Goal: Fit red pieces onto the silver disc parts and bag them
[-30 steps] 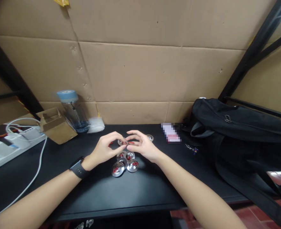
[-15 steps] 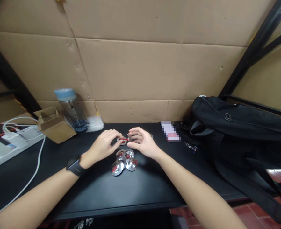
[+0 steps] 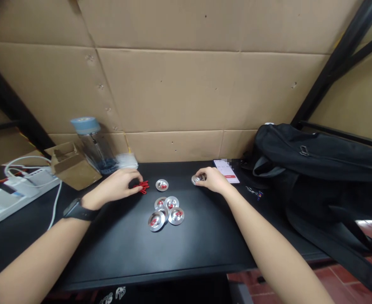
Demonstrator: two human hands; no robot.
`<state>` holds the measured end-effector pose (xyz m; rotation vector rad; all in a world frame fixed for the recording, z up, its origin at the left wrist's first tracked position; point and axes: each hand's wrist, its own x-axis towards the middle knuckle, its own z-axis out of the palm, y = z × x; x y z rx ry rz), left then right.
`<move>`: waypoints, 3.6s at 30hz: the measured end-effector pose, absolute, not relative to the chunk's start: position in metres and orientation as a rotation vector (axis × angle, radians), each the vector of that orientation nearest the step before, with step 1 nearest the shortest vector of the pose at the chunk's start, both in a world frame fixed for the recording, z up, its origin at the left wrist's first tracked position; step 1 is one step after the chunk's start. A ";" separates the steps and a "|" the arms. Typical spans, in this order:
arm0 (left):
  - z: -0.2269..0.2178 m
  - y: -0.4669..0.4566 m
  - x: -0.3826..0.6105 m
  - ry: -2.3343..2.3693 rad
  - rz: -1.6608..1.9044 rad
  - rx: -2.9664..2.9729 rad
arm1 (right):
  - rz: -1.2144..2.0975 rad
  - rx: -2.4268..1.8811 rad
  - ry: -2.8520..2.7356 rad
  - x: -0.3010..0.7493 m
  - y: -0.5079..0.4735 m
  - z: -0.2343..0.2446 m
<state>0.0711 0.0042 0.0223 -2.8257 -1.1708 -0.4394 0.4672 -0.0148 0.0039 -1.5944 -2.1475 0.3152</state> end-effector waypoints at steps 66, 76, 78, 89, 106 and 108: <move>0.026 -0.019 0.104 -0.928 -0.616 -3.209 | 0.253 -1.453 -2.250 0.461 -0.011 -0.007; 0.014 -0.027 0.125 -0.833 -0.631 -3.188 | 0.095 -1.312 -2.209 0.443 -0.025 0.001; 0.016 -0.026 0.124 -0.874 -0.661 -3.133 | 0.117 -1.216 -2.216 0.429 -0.034 0.006; 0.024 -0.038 0.137 -0.925 -0.924 -2.868 | 0.467 -0.977 -2.142 0.357 -0.066 0.007; 0.029 -0.044 0.141 -1.049 -1.202 -2.783 | 0.610 -1.044 -1.954 0.363 -0.068 0.012; 0.029 -0.043 0.139 -1.094 -1.207 -2.790 | 0.695 -1.043 -1.859 0.366 -0.067 0.013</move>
